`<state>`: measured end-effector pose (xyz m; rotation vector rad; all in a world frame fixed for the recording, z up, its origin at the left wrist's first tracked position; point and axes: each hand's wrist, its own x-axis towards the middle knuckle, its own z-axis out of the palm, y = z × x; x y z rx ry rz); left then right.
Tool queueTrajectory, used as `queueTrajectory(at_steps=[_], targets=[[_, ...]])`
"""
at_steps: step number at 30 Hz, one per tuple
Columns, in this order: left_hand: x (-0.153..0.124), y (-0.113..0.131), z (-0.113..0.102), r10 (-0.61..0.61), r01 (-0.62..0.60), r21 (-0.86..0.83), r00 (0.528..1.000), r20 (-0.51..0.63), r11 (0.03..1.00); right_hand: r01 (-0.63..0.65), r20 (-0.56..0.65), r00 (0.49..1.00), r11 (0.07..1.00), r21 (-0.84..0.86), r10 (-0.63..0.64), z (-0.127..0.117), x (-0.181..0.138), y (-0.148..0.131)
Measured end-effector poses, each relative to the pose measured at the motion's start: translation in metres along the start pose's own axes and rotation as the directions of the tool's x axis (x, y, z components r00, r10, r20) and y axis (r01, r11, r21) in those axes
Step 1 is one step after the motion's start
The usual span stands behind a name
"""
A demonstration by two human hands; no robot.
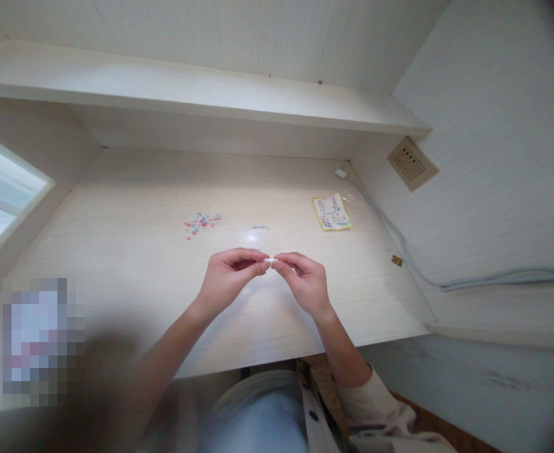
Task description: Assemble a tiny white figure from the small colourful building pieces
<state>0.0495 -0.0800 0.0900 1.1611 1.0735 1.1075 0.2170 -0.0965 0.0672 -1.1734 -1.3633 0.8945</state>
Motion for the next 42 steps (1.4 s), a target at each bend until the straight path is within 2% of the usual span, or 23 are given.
queueTrajectory(at_steps=[14, 26, 37, 42], targets=[[-0.0001, -0.0007, 0.0008, 0.021, -0.021, 0.035, 1.000, 0.003, 0.999, -0.013, 0.029, 1.000, 1.000, 0.007, 0.013, -0.0014, 0.0005, -0.0011], [0.0021, -0.0010, 0.0030, 0.018, -0.018, -0.009, 1.000, 0.017, 1.000, -0.097, 0.069, 0.993, 0.992, 0.077, 0.092, -0.0041, 0.0009, 0.0025], [0.0020, 0.0002, 0.0034, -0.007, 0.009, -0.031, 0.998, 0.067, 0.999, -0.105, 0.071, 0.992, 0.993, 0.060, 0.101, -0.0053, 0.0031, 0.0004], [0.0030, -0.0010, 0.0026, -0.002, 0.002, 0.007, 0.999, 0.041, 1.000, -0.107, 0.069, 0.992, 0.993, 0.059, 0.103, -0.0053, 0.0030, -0.0013]])
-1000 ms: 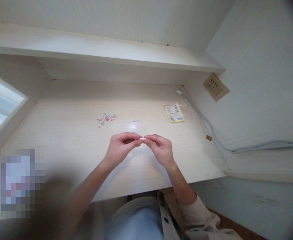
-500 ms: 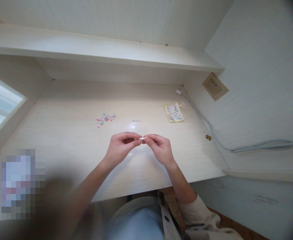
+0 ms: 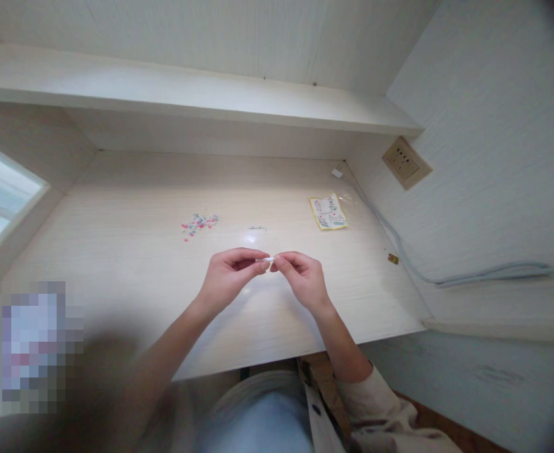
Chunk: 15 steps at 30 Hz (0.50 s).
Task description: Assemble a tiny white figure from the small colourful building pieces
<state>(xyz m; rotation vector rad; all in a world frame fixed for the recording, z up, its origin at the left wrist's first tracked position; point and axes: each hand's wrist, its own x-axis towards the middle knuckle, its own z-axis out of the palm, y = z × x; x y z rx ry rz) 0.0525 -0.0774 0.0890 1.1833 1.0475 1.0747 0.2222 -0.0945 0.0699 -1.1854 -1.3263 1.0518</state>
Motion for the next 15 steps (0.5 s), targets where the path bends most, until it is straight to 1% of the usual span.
queueTrajectory(at_steps=[3, 15], targets=[[0.0008, -0.0011, -0.0005, 0.007, -0.007, 0.015, 1.000, -0.017, 1.000, -0.005, -0.001, 1.000, 1.000, 0.008, 0.005, 0.0002, -0.0002, 0.0008], [0.0005, -0.0044, -0.0031, 0.029, -0.029, -0.020, 0.999, -0.014, 0.999, -0.009, 0.014, 1.000, 1.000, 0.028, 0.009, 0.0016, 0.0003, 0.0006]])
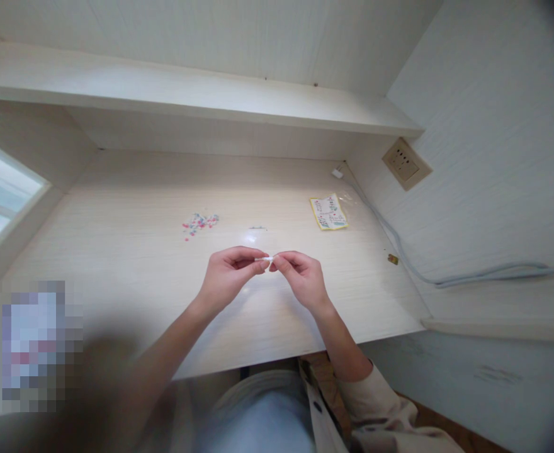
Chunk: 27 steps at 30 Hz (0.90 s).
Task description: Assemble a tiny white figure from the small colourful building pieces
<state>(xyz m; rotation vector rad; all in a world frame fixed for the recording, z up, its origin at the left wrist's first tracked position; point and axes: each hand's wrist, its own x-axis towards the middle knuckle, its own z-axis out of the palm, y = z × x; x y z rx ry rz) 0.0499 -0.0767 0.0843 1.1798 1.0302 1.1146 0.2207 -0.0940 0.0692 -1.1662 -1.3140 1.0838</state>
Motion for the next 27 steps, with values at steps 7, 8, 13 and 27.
queueTrajectory(at_steps=[7, 8, 13, 27], targets=[[-0.0008, -0.0021, 0.0006, -0.014, 0.012, -0.082, 1.000, -0.019, 0.997, -0.001, -0.003, 1.000, 1.000, -0.001, 0.001, 0.0002, -0.0009, -0.0011], [-0.0009, -0.0017, 0.0010, -0.019, 0.016, -0.097, 0.999, -0.026, 0.995, 0.000, -0.004, 1.000, 1.000, -0.003, 0.000, 0.0002, -0.0010, -0.0009], [-0.0018, 0.0014, 0.0025, -0.032, 0.026, -0.104, 0.998, -0.053, 0.994, -0.004, -0.008, 1.000, 1.000, 0.019, 0.004, 0.0003, -0.0016, -0.0002], [-0.0041, 0.0031, 0.0019, -0.007, -0.005, -0.107, 0.994, -0.110, 0.994, -0.020, -0.038, 0.999, 1.000, -0.003, 0.020, -0.0022, -0.0032, -0.0013]])
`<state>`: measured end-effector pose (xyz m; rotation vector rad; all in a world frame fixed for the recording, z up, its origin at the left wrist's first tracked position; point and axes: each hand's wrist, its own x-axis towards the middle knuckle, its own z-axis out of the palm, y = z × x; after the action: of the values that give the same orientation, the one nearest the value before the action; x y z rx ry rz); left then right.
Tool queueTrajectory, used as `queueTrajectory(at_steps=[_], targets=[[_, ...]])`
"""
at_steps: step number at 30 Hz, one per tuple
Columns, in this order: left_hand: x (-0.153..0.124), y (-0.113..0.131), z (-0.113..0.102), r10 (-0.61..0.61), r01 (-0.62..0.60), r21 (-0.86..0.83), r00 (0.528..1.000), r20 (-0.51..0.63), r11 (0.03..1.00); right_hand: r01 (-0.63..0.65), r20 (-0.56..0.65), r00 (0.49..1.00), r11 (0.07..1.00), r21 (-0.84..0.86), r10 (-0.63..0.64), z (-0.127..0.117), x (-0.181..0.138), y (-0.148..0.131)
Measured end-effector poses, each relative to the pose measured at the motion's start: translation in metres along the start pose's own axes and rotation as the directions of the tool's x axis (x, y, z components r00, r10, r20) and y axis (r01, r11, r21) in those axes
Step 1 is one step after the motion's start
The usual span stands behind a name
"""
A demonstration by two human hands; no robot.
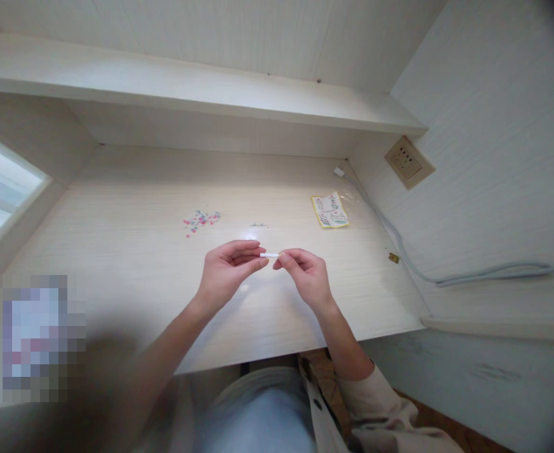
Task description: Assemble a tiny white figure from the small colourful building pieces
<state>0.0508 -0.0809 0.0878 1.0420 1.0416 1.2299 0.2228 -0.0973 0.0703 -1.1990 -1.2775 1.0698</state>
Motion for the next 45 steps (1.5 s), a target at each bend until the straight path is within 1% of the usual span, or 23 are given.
queueTrajectory(at_steps=[7, 13, 23, 28, 35, 41, 45], targets=[[-0.0003, -0.0029, -0.0003, 0.022, -0.022, 0.012, 1.000, 0.002, 1.000, -0.003, -0.002, 1.000, 1.000, -0.005, 0.003, -0.0010, -0.0009, -0.0016], [-0.0007, -0.0027, -0.0020, 0.042, -0.044, 0.044, 0.998, 0.044, 0.998, 0.002, -0.006, 1.000, 1.000, -0.005, -0.002, -0.0003, -0.0019, -0.0014], [-0.0034, -0.0086, -0.0051, 0.132, -0.141, 0.109, 0.988, 0.081, 0.984, 0.012, 0.009, 1.000, 0.999, 0.050, -0.013, -0.0020, -0.0065, -0.0003], [-0.0039, -0.0090, -0.0053, 0.132, -0.139, 0.123, 0.989, 0.060, 0.983, 0.007, 0.007, 1.000, 0.998, 0.061, -0.008, -0.0009, -0.0070, 0.0001], [-0.0049, -0.0062, -0.0018, 0.108, -0.118, 0.125, 0.991, 0.079, 0.985, 0.020, 0.004, 1.000, 0.999, 0.049, -0.020, -0.0008, -0.0071, 0.0007], [-0.0057, -0.0065, 0.0001, 0.127, -0.138, 0.142, 0.988, 0.083, 0.980, 0.012, 0.009, 1.000, 1.000, 0.015, -0.013, -0.0009, -0.0080, -0.0013], [-0.0058, -0.0059, 0.0002, 0.112, -0.122, 0.134, 0.990, 0.084, 0.983, 0.009, 0.019, 1.000, 1.000, 0.012, -0.010, -0.0015, -0.0086, -0.0006]])
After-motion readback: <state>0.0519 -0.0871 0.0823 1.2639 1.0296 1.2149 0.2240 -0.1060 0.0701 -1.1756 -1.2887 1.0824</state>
